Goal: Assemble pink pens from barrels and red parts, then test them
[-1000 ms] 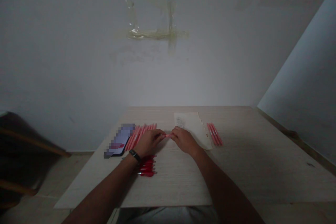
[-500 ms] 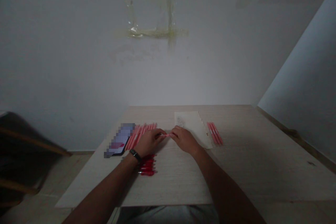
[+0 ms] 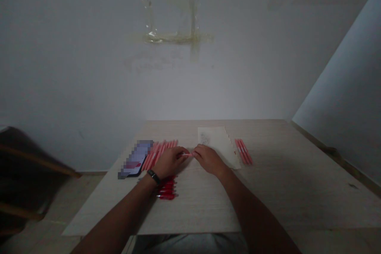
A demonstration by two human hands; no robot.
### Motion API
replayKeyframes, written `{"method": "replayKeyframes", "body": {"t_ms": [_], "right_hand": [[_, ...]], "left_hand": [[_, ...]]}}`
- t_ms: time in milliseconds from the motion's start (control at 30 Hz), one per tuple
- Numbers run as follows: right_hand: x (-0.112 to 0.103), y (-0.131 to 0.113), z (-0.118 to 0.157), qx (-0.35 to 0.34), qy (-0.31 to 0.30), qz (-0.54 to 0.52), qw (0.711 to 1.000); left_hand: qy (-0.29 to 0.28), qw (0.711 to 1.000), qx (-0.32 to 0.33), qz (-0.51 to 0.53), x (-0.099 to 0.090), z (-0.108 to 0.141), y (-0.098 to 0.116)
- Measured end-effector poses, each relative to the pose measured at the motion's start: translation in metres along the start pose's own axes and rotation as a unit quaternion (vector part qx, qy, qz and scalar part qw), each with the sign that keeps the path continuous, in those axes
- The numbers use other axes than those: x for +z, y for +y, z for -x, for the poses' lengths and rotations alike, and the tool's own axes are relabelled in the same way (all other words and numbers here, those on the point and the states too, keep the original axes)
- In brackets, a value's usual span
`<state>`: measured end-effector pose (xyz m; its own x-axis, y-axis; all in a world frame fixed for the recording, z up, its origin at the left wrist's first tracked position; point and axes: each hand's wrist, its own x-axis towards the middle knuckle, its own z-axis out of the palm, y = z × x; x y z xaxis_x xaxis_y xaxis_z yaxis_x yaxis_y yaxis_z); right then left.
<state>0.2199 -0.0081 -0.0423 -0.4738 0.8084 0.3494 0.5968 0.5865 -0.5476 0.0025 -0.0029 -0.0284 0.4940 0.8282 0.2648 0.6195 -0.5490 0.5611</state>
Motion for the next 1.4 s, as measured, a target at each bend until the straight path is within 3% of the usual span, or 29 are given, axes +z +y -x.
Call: {"method": "replayKeyframes", "body": {"t_ms": [1067,1400], "right_hand": [[0.0045,-0.0020,0.0027,0.029,0.023,-0.017,0.999],[0.0006,-0.0055,0.0011,0.006,0.020,0.006,1.000]], "left_hand": [[-0.018,1.000,-0.021,0.002,-0.0003,-0.0003,0.0038],[-0.015,1.000,-0.021,-0.007,0.0019,-0.0011,0.0009]]}}
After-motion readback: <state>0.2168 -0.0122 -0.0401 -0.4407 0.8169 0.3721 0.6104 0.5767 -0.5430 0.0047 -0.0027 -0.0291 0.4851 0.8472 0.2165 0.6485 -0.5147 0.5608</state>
